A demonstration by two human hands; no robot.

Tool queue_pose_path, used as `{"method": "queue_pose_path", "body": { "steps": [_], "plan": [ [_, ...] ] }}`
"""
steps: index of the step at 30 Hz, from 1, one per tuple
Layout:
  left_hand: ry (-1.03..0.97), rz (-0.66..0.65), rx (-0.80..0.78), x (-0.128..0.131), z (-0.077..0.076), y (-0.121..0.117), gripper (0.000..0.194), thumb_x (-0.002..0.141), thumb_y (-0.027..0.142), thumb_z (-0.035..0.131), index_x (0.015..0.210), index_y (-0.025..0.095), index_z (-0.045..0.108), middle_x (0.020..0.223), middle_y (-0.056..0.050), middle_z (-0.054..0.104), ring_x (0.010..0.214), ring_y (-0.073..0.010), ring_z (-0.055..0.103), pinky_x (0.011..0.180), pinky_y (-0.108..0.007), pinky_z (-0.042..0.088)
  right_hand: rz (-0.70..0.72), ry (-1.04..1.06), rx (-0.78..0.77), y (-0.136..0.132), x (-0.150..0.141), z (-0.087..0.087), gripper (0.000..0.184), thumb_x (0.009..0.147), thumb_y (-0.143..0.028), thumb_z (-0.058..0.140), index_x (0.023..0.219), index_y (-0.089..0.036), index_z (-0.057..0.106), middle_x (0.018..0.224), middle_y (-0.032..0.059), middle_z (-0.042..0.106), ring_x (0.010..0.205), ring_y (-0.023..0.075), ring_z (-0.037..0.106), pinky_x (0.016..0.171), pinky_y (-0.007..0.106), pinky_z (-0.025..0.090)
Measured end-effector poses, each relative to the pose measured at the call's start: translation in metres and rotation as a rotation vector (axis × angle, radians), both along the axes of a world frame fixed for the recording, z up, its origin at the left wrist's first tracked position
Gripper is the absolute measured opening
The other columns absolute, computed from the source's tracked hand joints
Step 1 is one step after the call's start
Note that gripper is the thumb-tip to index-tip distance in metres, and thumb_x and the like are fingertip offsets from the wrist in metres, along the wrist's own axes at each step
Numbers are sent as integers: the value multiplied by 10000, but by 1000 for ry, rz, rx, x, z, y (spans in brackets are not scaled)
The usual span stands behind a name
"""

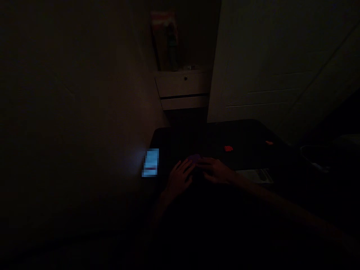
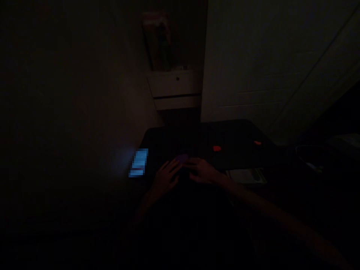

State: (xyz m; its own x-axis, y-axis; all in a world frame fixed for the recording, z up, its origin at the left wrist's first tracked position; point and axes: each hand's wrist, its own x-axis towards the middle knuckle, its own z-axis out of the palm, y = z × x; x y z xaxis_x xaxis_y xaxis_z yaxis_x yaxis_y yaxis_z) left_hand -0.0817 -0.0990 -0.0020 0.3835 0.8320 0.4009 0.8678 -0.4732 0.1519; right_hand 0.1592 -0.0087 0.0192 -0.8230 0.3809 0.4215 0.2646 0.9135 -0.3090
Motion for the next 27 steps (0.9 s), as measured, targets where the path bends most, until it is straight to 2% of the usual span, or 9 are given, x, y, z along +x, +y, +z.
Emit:
{"method": "queue_pose_path", "body": {
  "steps": [2,6,10,13,15,20,24,27],
  "plan": [
    [-28,15,4,2,0,1,547,933,265,591,1474,248,517,1556,-47,505,1477,-237,422,1256,-485,309,-5,10,2,2,2,1,565,899,-239,605,1463,-242,570,1463,136,597,1303,317,599,1071,536,502],
    [-77,30,-5,5,2,2,503,929,296,603,1428,263,561,1512,-43,556,1446,-242,465,1241,-503,328,79,11,61,8,3,3,603,926,-267,608,1517,-229,495,1549,147,504,1391,313,515,1120,527,453],
    [-116,33,-10,6,3,2,534,916,296,623,1442,252,540,1506,-50,562,1439,-240,475,1243,-507,333,119,-45,81,12,4,0,603,924,-271,607,1515,-221,495,1535,156,519,1401,319,506,1119,535,450],
    [-134,34,-8,6,4,0,577,924,294,617,1482,222,490,1540,-74,523,1438,-239,476,1242,-496,346,88,-65,71,9,3,-2,602,922,-280,599,1509,-193,497,1518,170,533,1398,324,507,1125,547,435],
    [-140,36,17,5,3,-1,536,935,279,600,1461,222,513,1568,-82,486,1437,-245,476,1234,-495,364,49,-53,66,4,2,-3,611,909,-302,611,1498,-179,507,1510,181,539,1394,338,507,1122,560,430],
    [-144,-1,63,3,1,0,455,948,243,563,1402,220,564,1460,-82,596,1383,-245,535,1214,-508,390,-10,-59,59,-4,-9,1,572,881,-342,637,1414,-143,578,1421,197,608,1330,360,554,1094,556,453],
    [-88,12,52,6,1,2,520,921,320,607,1422,195,547,1446,-97,610,1396,-281,515,1211,-524,374,-19,-93,91,-5,-17,3,556,851,-361,667,1335,-94,607,1327,216,645,1281,373,563,1092,556,446],
    [-62,36,41,11,2,1,552,916,390,613,1423,184,545,1441,-105,615,1400,-305,504,1209,-541,358,-1,-103,106,-1,-17,0,519,893,-382,637,1329,-102,611,1336,209,638,1282,358,559,1089,534,443]
  ]
}}
